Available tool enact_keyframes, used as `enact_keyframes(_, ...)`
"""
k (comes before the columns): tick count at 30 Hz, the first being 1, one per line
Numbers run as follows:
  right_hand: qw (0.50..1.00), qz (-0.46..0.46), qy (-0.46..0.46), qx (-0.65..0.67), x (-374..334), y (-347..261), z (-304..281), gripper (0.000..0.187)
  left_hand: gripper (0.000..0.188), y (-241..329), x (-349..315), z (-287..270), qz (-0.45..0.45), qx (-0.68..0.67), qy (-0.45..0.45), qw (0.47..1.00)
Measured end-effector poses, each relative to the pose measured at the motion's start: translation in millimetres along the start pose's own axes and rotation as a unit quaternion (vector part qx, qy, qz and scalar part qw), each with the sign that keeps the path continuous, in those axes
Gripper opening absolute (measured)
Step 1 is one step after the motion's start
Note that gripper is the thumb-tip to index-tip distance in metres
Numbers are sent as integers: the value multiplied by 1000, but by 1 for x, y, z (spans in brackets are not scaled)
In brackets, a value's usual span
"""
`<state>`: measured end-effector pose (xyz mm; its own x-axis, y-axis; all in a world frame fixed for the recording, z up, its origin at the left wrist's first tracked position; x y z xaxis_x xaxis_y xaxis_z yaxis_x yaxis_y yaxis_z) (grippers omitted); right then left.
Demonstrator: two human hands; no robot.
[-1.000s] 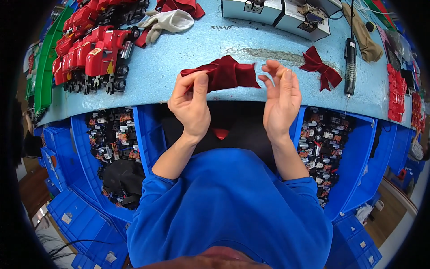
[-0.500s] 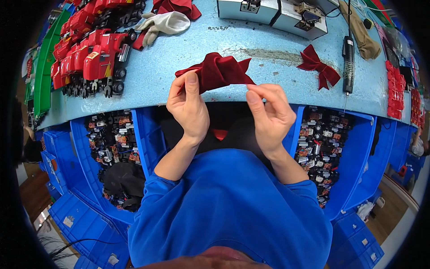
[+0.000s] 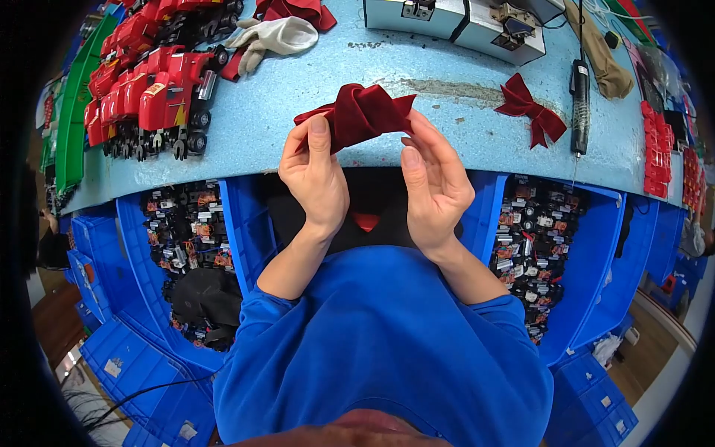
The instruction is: Manual folding and shaping of decorative red ribbon bows at a workshop station.
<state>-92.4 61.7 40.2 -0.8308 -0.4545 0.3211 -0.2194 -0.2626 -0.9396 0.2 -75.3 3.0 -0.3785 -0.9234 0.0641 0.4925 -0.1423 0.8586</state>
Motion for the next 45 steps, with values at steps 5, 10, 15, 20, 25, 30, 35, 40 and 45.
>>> enact_keyframes(5, 998, -41, -30, -48, 4, 2, 0, 23, 18, 1, -1, 2, -19, -15, 2, 1000)
enact_keyframes(10, 996, 93, -9, 11, 8, 26, -8, 22, 17, 1, -2, 6, -28, 13, -28, 999)
enact_keyframes(15, 989, 139, -35, 49, 15, 29, -4, 22, 11, 2, 0, 16, -71, 53, -107, 990)
enact_keyframes(20, 978, 165, -30, 122, 12, 33, -3, 20, 15, 5, 4, 30, -52, 146, -225, 962)
enact_keyframes(25, 980, 141, 41, 132, 15, 24, 3, 47, 16, 0, 11, 36, -89, 99, -190, 973)
enact_keyframes(30, 982, 149, 38, 112, 13, 28, -3, 57, 17, -16, 14, 36, -145, 31, -192, 970)
enact_keyframes(35, 984, 148, 31, 95, 8, 34, 1, 46, 17, -20, 6, 26, -128, -14, -68, 989)
enact_keyframes(40, 996, -66, 59, -20, -3, 17, 2, 32, 18, -24, -4, 25, -105, -50, 18, 993)
enact_keyframes(45, 962, -237, -30, -133, -4, -2, 8, 24, 20, -14, -3, 20, -51, 46, 58, 996)
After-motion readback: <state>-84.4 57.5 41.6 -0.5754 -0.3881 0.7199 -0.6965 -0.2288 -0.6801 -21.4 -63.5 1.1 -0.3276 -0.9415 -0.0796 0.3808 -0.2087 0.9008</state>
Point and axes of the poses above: each hand's wrist, its own x-axis towards the middle knuckle, its own z-axis out of the palm, y = z × x, the point moved 8 cm from there along x, towards the middle knuckle, and after that the axes turned 1 degree about -z, right-handed, at the moved point
